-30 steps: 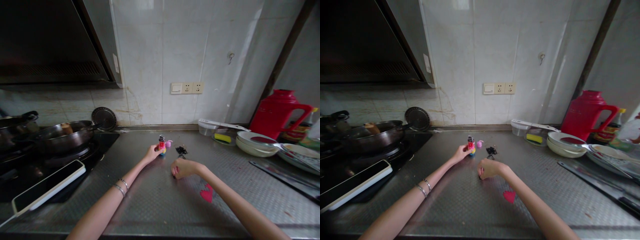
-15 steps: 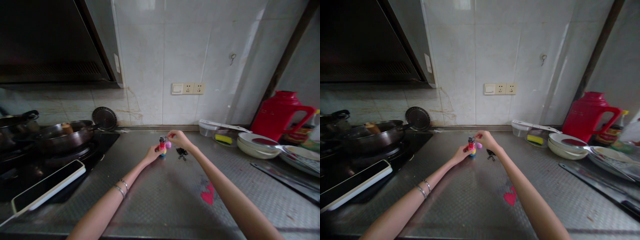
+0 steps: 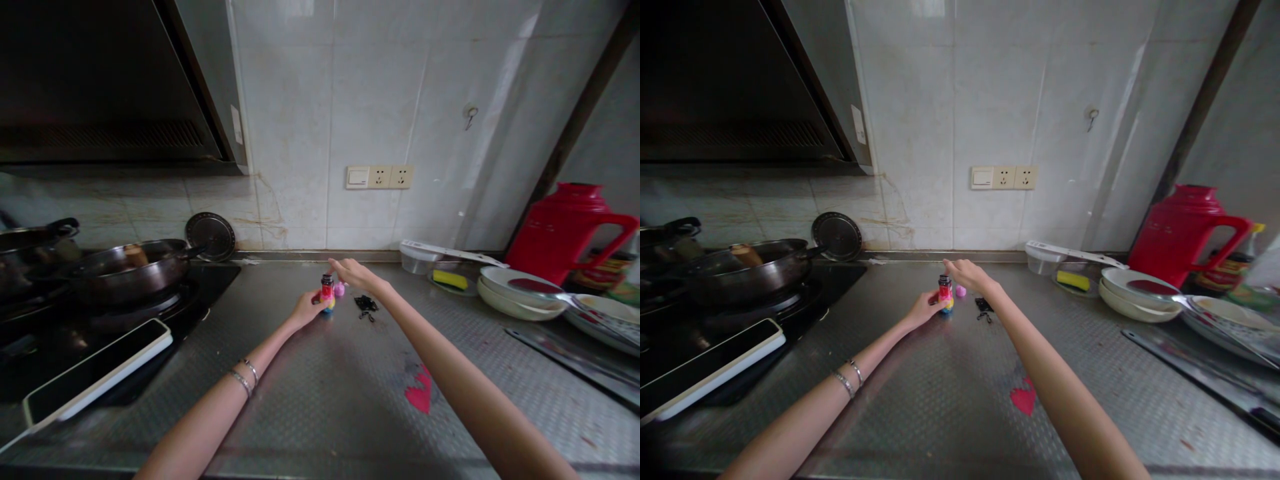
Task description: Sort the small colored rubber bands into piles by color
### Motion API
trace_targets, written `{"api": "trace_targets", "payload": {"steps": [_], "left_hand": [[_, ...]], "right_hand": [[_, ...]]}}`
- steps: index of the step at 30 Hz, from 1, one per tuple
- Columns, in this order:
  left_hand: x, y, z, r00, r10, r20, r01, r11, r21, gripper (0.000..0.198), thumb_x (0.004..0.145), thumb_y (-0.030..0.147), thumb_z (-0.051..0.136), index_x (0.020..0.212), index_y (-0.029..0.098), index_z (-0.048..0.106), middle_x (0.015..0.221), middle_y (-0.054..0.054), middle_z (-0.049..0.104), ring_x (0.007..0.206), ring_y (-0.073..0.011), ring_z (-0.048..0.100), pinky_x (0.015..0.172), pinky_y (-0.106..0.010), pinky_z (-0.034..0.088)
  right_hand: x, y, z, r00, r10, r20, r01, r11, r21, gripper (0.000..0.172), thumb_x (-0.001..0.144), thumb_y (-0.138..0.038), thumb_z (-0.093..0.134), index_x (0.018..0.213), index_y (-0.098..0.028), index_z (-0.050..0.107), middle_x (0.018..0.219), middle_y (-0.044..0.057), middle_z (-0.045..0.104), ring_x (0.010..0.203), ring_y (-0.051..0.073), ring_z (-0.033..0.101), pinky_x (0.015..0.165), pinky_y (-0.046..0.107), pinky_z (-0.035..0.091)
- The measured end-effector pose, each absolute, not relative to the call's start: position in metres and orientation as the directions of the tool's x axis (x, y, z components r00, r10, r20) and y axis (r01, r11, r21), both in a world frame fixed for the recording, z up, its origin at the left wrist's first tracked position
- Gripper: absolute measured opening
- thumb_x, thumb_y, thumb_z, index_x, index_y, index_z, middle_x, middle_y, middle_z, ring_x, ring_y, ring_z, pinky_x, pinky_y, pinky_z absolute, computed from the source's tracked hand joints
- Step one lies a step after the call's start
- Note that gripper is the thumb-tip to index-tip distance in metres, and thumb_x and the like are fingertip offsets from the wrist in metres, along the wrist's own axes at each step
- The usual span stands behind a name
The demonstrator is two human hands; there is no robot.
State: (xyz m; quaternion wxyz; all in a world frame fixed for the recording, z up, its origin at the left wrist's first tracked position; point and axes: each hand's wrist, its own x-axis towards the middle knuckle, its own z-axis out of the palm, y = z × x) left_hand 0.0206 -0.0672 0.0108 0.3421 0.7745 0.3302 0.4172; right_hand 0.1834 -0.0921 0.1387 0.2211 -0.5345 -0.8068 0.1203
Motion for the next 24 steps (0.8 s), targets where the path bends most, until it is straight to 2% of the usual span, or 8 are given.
{"api": "trace_targets", "payload": {"steps": [6,12,17,21,24], "left_hand": [[0.02,-0.068,0.012,0.431,0.797,0.423,0.217,-0.547,0.809,0.035,0.074,0.037,0.053,0.101,0.015,0.059,0.093,-0.005,0.065,0.081,-0.0176,0.058,0.074,-0.027,0.044],[0.02,-0.068,0.011,0.43,0.795,0.427,0.201,-0.546,0.813,0.032,0.074,0.034,0.054,0.099,0.014,0.059,0.093,-0.006,0.065,0.083,-0.0176,0.059,0.076,-0.028,0.044],[0.021,-0.068,0.009,0.426,0.801,0.42,0.206,-0.538,0.817,0.033,0.074,0.034,0.054,0.099,0.014,0.059,0.092,-0.006,0.065,0.082,-0.0178,0.059,0.076,-0.029,0.044],[0.021,-0.067,0.009,0.42,0.807,0.415,0.214,-0.532,0.819,0.033,0.073,0.035,0.054,0.098,0.014,0.06,0.091,-0.006,0.065,0.081,-0.0181,0.059,0.075,-0.029,0.044],[0.021,-0.067,0.01,0.415,0.815,0.404,0.238,-0.526,0.817,0.035,0.073,0.037,0.054,0.098,0.014,0.06,0.089,-0.006,0.065,0.079,-0.0175,0.058,0.074,-0.028,0.043]], "right_hand": [[0.176,-0.088,0.142,-0.306,0.948,0.091,0.865,0.317,-0.388,0.076,0.082,-0.062,0.008,0.096,-0.014,0.065,0.075,0.01,0.064,0.079,0.02,0.059,0.071,0.026,0.039],[0.165,-0.079,0.147,-0.259,0.966,0.001,0.937,0.252,-0.243,0.074,0.08,-0.063,0.007,0.101,-0.017,0.061,0.085,0.011,0.065,0.084,0.024,0.059,0.072,0.033,0.04],[0.158,-0.078,0.15,-0.245,0.968,-0.059,0.958,0.232,-0.169,0.075,0.081,-0.062,0.004,0.102,-0.016,0.059,0.083,0.011,0.064,0.084,0.023,0.059,0.074,0.033,0.04],[0.161,-0.076,0.146,-0.257,0.966,0.002,0.95,0.253,-0.184,0.068,0.082,-0.06,0.011,0.095,-0.016,0.062,0.075,0.01,0.063,0.079,0.022,0.058,0.067,0.029,0.04],[0.167,-0.075,0.141,-0.291,0.952,0.099,0.917,0.307,-0.257,0.06,0.083,-0.055,0.021,0.082,-0.014,0.066,0.066,0.008,0.061,0.066,0.017,0.057,0.058,0.024,0.038]]}}
